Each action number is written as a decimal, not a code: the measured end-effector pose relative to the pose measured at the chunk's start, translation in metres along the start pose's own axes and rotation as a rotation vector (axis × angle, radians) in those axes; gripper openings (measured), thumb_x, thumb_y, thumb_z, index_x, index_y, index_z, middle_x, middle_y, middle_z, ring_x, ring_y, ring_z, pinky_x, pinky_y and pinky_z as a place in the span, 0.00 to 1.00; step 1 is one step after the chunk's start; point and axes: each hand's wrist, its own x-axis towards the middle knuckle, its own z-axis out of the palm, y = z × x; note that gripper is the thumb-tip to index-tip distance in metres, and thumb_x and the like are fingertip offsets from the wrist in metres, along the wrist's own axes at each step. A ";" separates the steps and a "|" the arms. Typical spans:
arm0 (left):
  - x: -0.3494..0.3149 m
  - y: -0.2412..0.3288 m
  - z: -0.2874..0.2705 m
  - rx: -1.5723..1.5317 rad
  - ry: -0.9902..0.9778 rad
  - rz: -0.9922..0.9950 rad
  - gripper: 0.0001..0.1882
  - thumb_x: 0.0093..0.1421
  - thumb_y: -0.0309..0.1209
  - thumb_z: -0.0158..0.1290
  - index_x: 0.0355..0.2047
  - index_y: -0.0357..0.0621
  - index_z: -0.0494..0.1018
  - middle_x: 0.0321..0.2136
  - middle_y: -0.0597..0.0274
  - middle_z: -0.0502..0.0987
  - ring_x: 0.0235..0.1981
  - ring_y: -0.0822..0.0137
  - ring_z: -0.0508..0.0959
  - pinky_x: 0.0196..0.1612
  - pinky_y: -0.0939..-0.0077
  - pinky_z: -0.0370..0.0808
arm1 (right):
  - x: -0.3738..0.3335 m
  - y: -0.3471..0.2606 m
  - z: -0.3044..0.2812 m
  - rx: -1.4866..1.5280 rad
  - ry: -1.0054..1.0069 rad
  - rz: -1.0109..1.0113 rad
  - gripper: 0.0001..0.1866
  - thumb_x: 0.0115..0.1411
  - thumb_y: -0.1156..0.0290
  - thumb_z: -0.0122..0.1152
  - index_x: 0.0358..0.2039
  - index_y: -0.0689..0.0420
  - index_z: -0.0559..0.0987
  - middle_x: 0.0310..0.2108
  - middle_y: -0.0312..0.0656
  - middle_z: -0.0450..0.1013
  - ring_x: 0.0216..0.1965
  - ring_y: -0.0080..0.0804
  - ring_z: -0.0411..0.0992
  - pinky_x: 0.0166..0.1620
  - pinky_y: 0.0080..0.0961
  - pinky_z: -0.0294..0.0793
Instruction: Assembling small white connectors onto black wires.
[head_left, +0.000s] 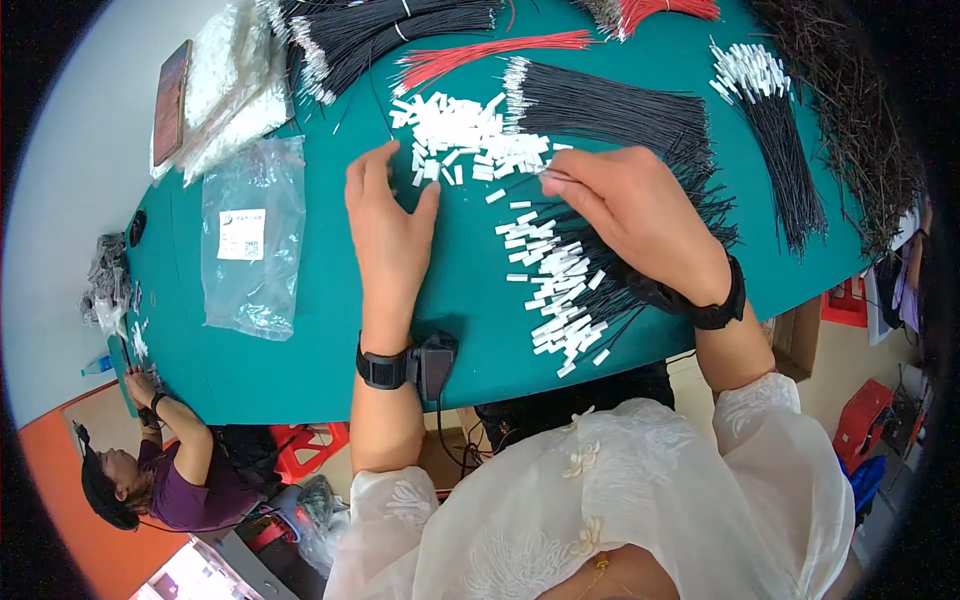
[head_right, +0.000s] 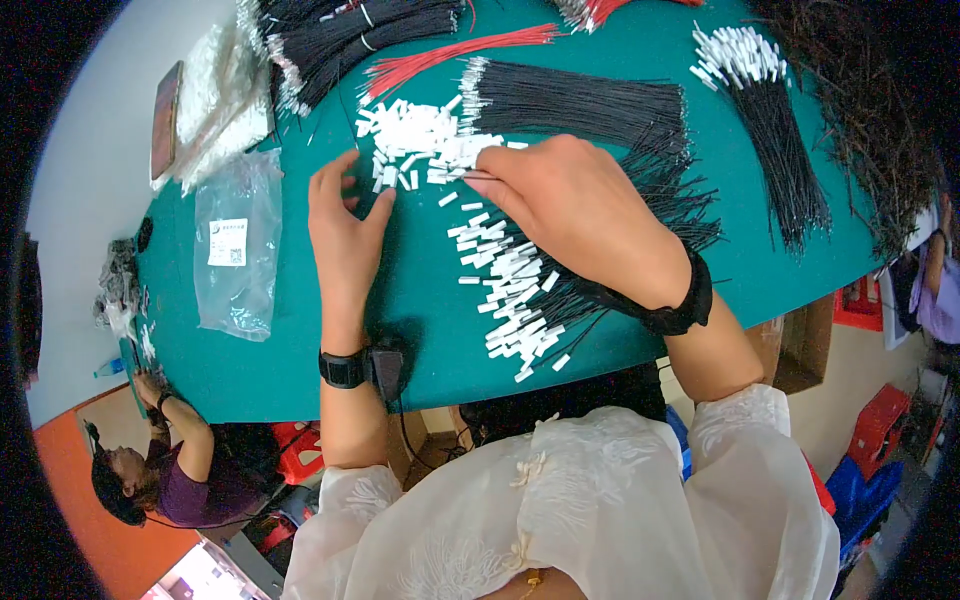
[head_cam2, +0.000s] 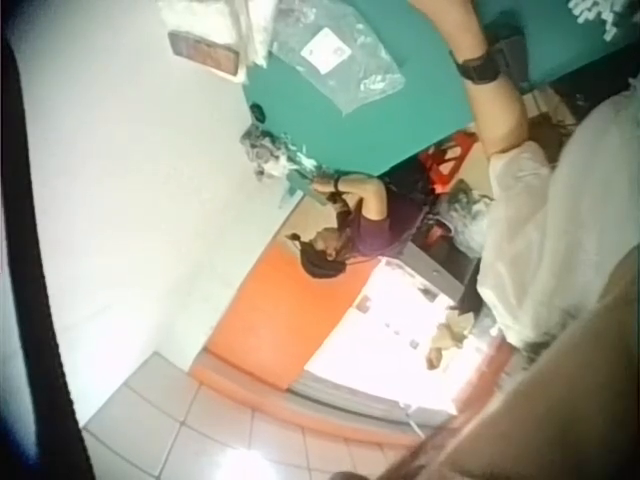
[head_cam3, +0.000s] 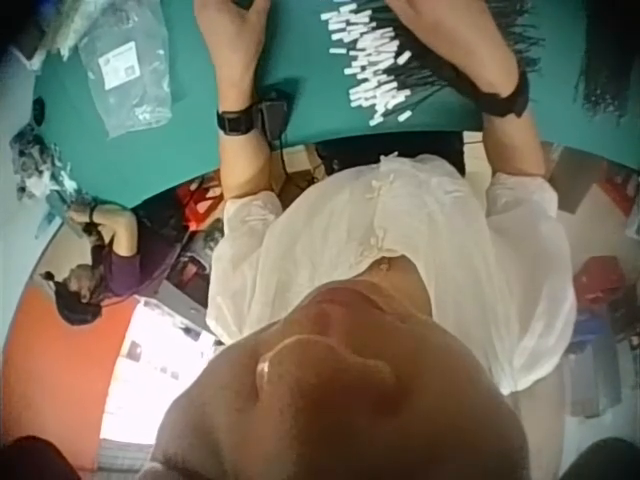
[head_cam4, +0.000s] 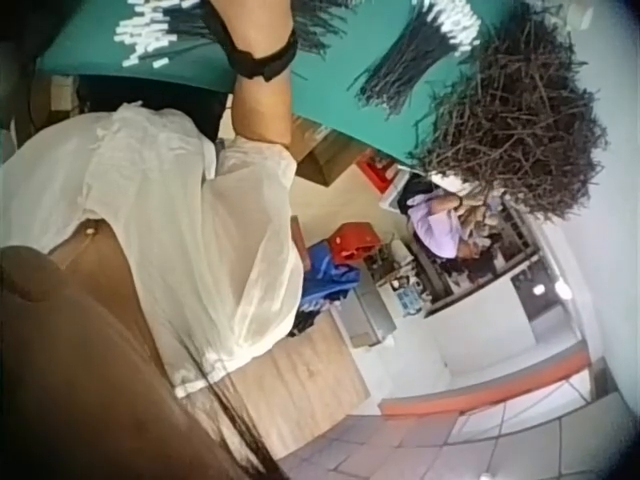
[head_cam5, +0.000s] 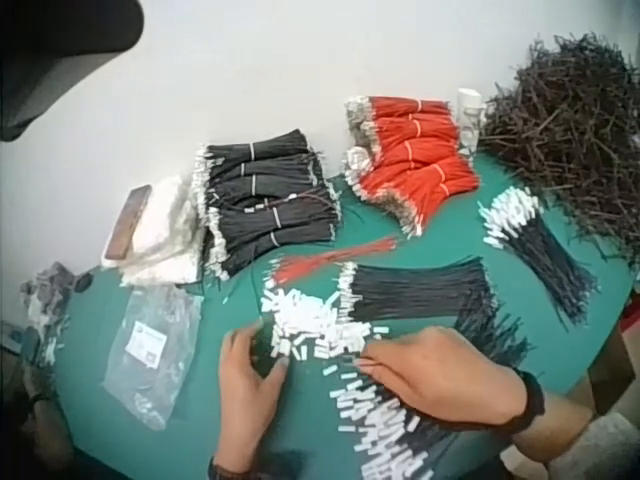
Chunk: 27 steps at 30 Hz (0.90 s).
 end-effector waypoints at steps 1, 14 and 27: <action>0.000 0.000 -0.002 0.001 0.000 -0.002 0.20 0.53 0.21 0.57 0.48 0.36 0.70 0.46 0.49 0.72 0.46 0.53 0.74 0.45 0.66 0.73 | -0.001 -0.001 -0.001 0.015 -0.066 0.049 0.10 0.61 0.68 0.56 0.29 0.62 0.75 0.24 0.52 0.71 0.27 0.51 0.70 0.30 0.40 0.68; -0.001 0.000 -0.009 0.072 -0.017 0.017 0.06 0.53 0.22 0.59 0.30 0.36 0.74 0.26 0.54 0.76 0.23 0.58 0.76 0.27 0.66 0.72 | 0.006 -0.007 0.001 0.312 -0.051 0.064 0.11 0.64 0.68 0.52 0.32 0.62 0.76 0.20 0.47 0.69 0.21 0.42 0.66 0.27 0.29 0.65; -0.010 0.030 -0.003 -0.579 -0.063 -0.168 0.05 0.58 0.19 0.55 0.35 0.36 0.76 0.28 0.61 0.80 0.28 0.75 0.78 0.32 0.82 0.73 | 0.008 -0.003 0.013 0.573 -0.143 0.158 0.16 0.66 0.66 0.51 0.28 0.64 0.79 0.15 0.37 0.63 0.19 0.21 0.59 0.25 0.22 0.59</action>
